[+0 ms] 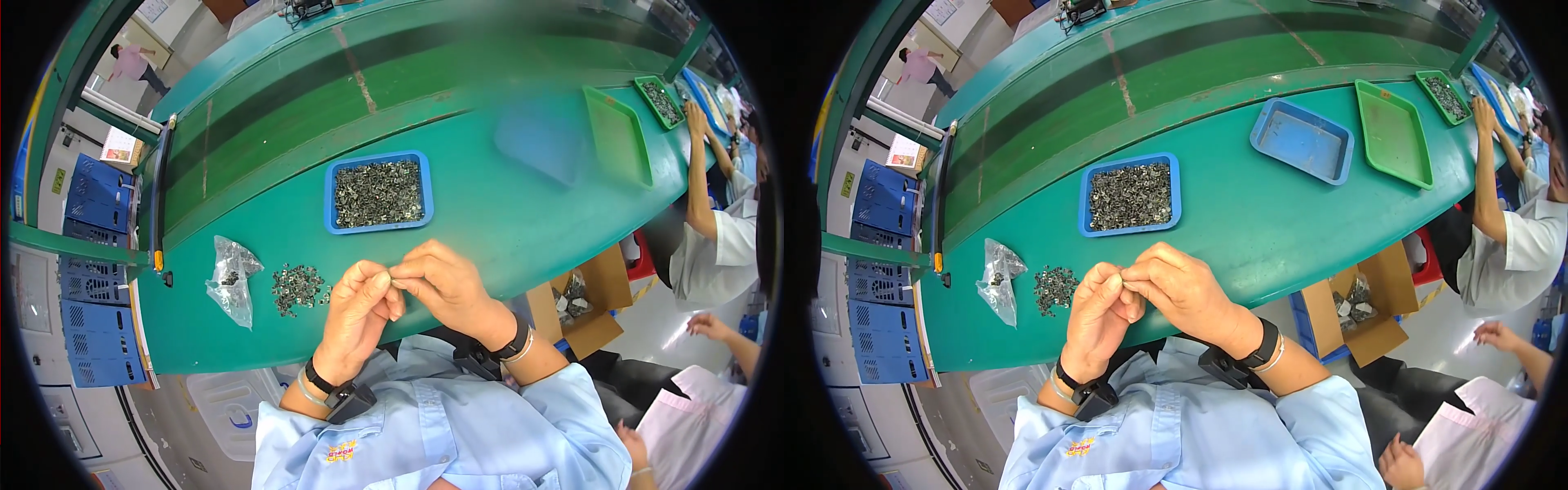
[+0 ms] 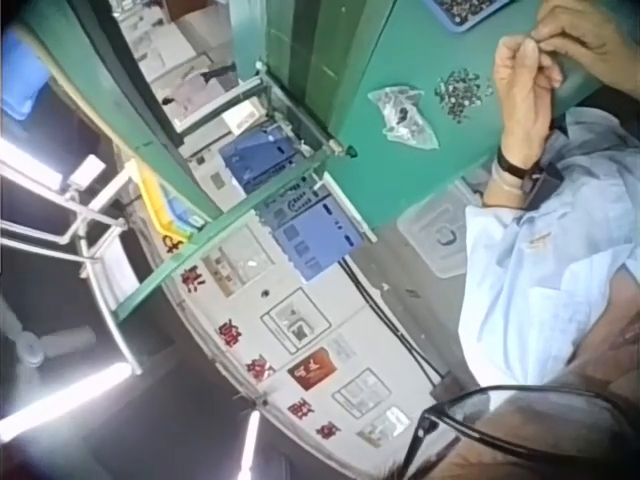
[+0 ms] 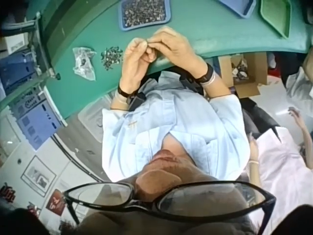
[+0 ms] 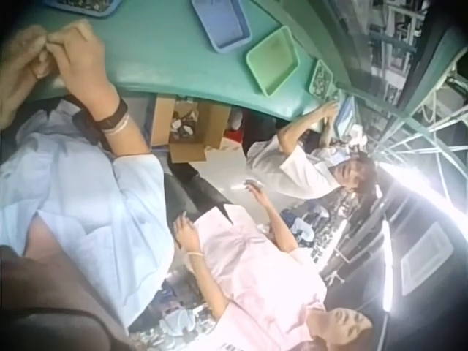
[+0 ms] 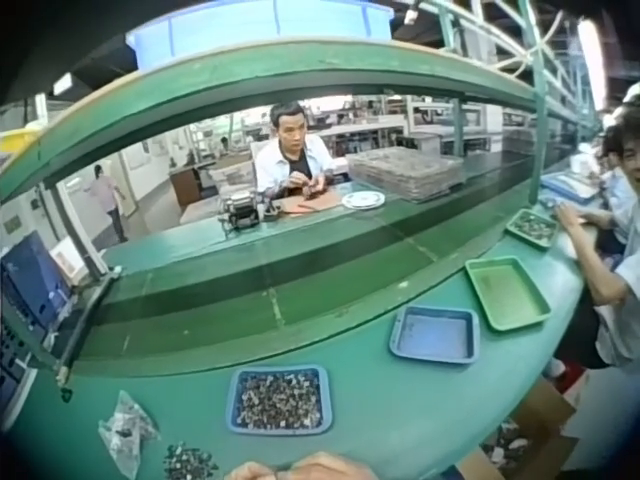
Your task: The person picks up a small metal component from the table, inspects it with both hands, and places it into a blue tray, repeating this process for several pieces.
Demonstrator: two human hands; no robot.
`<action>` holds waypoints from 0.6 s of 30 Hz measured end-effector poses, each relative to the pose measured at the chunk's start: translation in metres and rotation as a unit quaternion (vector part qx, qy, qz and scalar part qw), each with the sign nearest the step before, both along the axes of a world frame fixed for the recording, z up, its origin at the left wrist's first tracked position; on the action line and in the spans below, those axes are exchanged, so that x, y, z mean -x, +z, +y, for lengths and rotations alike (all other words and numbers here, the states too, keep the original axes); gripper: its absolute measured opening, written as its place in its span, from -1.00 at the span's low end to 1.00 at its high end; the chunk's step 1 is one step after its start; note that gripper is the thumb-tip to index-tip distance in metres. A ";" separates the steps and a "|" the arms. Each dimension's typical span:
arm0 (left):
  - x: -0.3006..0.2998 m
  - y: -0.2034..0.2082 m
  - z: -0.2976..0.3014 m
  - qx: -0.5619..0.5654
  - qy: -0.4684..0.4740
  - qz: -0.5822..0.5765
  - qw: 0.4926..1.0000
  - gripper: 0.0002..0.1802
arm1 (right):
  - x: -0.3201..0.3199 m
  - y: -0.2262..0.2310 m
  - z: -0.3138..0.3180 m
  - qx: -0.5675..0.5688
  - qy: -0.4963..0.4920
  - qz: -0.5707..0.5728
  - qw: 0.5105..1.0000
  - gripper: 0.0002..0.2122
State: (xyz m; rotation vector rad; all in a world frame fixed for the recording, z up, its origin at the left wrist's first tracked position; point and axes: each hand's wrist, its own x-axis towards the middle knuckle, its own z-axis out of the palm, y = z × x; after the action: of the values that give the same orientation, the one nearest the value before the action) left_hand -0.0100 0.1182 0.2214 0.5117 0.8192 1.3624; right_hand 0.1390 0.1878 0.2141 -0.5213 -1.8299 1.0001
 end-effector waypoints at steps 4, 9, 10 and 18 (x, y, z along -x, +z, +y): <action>0.000 0.008 -0.001 0.006 -0.011 -0.023 1.000 -0.85 | 0.000 0.002 0.000 0.015 0.003 0.011 1.000 -0.86; 0.003 0.009 -0.009 0.002 -0.020 -0.070 0.997 -0.85 | 0.004 0.003 -0.005 0.054 0.020 0.046 0.997 -0.87; 0.003 0.008 -0.009 -0.004 -0.021 -0.080 0.997 -0.85 | 0.005 0.003 -0.006 0.058 0.022 0.047 0.997 -0.87; 0.009 0.001 -0.015 -0.022 -0.027 -0.122 0.992 -0.85 | 0.012 0.006 -0.012 0.033 0.029 0.035 0.998 -0.89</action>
State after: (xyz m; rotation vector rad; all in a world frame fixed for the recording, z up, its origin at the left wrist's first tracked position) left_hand -0.0192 0.1035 0.2224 0.3898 0.5719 1.3637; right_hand 0.1268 0.1759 0.2203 -0.4684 -1.7636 1.1075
